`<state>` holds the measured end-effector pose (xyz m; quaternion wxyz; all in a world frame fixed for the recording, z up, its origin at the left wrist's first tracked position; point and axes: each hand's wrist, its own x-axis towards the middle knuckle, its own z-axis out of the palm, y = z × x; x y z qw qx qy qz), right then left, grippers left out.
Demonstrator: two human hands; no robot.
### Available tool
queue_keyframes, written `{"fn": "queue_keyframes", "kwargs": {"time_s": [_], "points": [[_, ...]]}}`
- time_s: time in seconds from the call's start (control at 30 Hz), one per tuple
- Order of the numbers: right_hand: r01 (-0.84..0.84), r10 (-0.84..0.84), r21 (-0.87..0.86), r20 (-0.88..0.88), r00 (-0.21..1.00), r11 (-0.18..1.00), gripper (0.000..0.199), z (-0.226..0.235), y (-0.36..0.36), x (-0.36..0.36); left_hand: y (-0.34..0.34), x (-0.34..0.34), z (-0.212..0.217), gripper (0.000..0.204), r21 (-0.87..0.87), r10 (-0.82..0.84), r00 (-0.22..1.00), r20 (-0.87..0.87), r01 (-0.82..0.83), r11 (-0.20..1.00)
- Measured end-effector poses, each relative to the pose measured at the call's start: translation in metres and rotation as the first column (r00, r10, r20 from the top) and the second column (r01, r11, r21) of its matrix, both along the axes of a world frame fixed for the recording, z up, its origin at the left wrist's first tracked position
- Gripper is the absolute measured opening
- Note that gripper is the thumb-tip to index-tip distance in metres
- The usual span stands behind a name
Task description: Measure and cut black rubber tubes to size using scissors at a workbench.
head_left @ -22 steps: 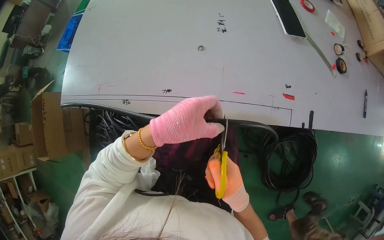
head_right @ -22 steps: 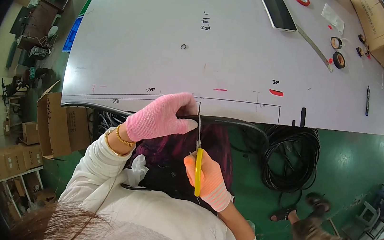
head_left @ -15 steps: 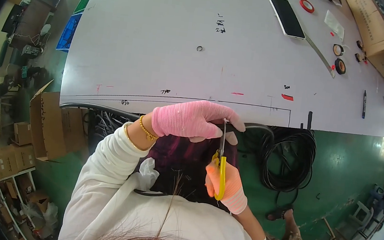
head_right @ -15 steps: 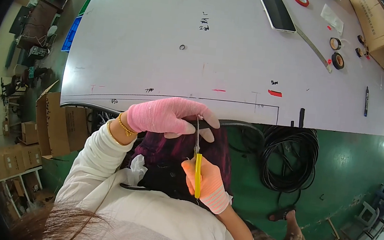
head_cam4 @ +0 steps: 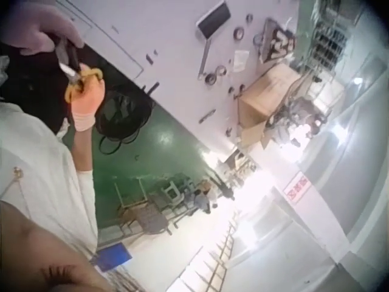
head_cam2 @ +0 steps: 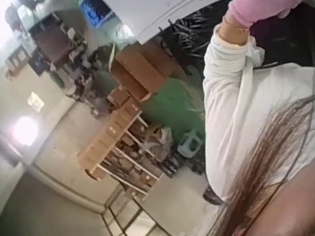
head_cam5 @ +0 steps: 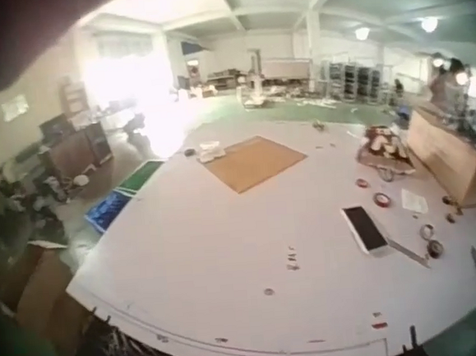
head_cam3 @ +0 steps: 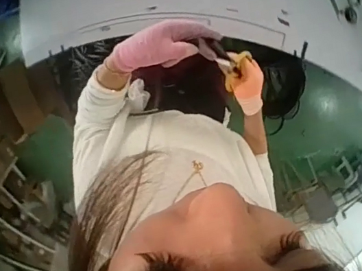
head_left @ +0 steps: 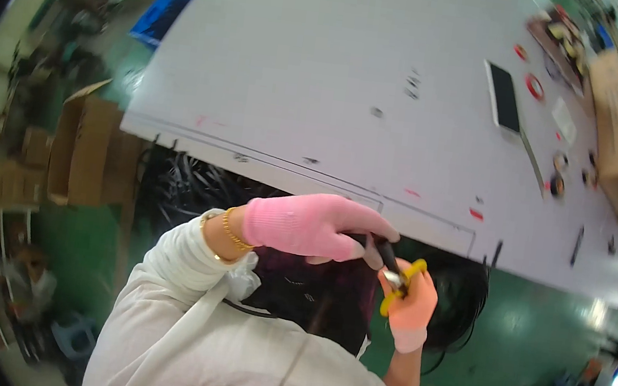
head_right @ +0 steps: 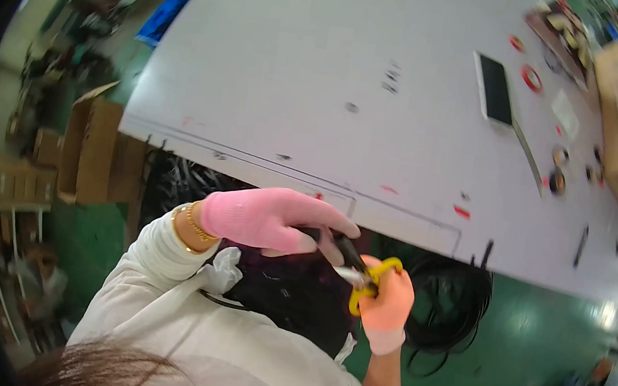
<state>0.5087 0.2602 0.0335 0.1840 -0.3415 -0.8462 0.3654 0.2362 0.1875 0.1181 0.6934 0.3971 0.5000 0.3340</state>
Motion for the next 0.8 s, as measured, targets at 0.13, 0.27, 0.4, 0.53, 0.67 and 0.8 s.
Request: {"fn": "queue_keyframes", "kwargs": {"time_s": [0.13, 0.27, 0.4, 0.53, 0.67, 0.8], "points": [[0.05, -0.08, -0.207, -0.142, 0.987, 0.977, 0.036, 0.024, -0.005, -0.027, -0.081, -0.048, 0.002, 0.062, 0.377, 0.555, 0.579, -0.597, -0.408, 0.831], [-0.136, 0.115, -0.191, -0.116, 0.987, 0.972, 0.02, 0.044, -0.009, -0.061, -0.106, -0.034, -0.007, 0.054, 0.655, 0.666, 0.207, -0.717, -0.126, 0.745], [-0.346, 0.334, -0.107, -0.116, 0.935, 0.932, 0.031, 0.053, -0.02, -0.106, -0.084, 0.011, -0.01, 0.031, 0.274, 0.567, 0.76, 0.319, -0.646, 0.712], [-0.441, 0.442, 0.066, -0.003, 0.897, 0.895, 0.041, 0.052, -0.033, -0.139, -0.102, -0.018, -0.013, 0.022, 0.01, 0.767, 0.507, 0.394, -0.837, 0.548], [-0.516, 0.5, 0.124, 0.14, 0.855, 0.848, 0.046, 0.045, -0.032, -0.156, -0.153, -0.105, -0.03, 0.024, -0.027, 0.892, 0.004, 0.452, -0.999, 0.018], [-0.523, 0.5, 0.134, 0.172, 0.849, 0.842, 0.054, 0.043, -0.022, -0.184, -0.194, -0.176, -0.061, 0.026, -0.068, 0.86, -0.239, 0.451, -0.97, -0.234]]}}
